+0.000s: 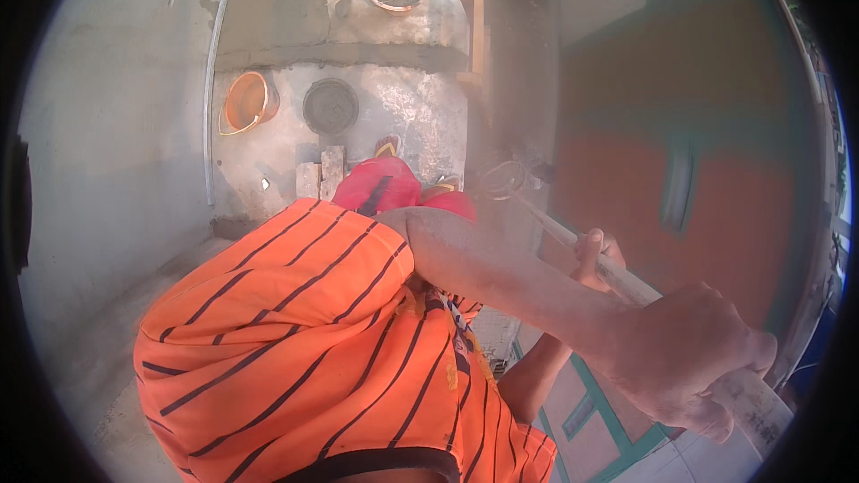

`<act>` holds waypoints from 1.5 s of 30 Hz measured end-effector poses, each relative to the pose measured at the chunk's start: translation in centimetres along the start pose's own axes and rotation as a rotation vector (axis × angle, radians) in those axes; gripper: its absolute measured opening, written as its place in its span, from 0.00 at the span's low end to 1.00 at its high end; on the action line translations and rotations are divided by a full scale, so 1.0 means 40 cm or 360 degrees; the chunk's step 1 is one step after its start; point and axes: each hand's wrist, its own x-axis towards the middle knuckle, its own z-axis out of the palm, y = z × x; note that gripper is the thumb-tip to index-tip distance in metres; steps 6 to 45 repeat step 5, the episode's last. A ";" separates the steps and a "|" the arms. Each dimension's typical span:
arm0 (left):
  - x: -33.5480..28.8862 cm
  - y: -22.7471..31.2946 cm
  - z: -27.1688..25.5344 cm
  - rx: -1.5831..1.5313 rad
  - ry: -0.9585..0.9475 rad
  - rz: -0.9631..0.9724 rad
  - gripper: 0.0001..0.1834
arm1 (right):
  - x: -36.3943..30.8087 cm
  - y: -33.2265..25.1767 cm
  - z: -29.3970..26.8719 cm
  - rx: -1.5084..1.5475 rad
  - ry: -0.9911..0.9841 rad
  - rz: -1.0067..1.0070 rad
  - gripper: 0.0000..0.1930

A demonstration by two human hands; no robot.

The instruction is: The person pours wet cement from a bucket onto a concrete surface and smooths it using a trowel. They finish by using a long pipe to reach across the wet surface.

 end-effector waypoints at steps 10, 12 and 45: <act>-0.010 -0.133 -0.109 -0.0081 0.0346 0.0385 0.60 | 0.029 -0.320 -0.154 0.0211 0.0035 -0.0469 0.22; -0.010 -0.133 -0.109 -0.0081 0.0346 0.0385 0.60 | 0.029 -0.320 -0.154 0.0211 0.0035 -0.0469 0.22; -0.010 -0.133 -0.109 -0.0081 0.0346 0.0385 0.60 | 0.029 -0.320 -0.154 0.0211 0.0035 -0.0469 0.22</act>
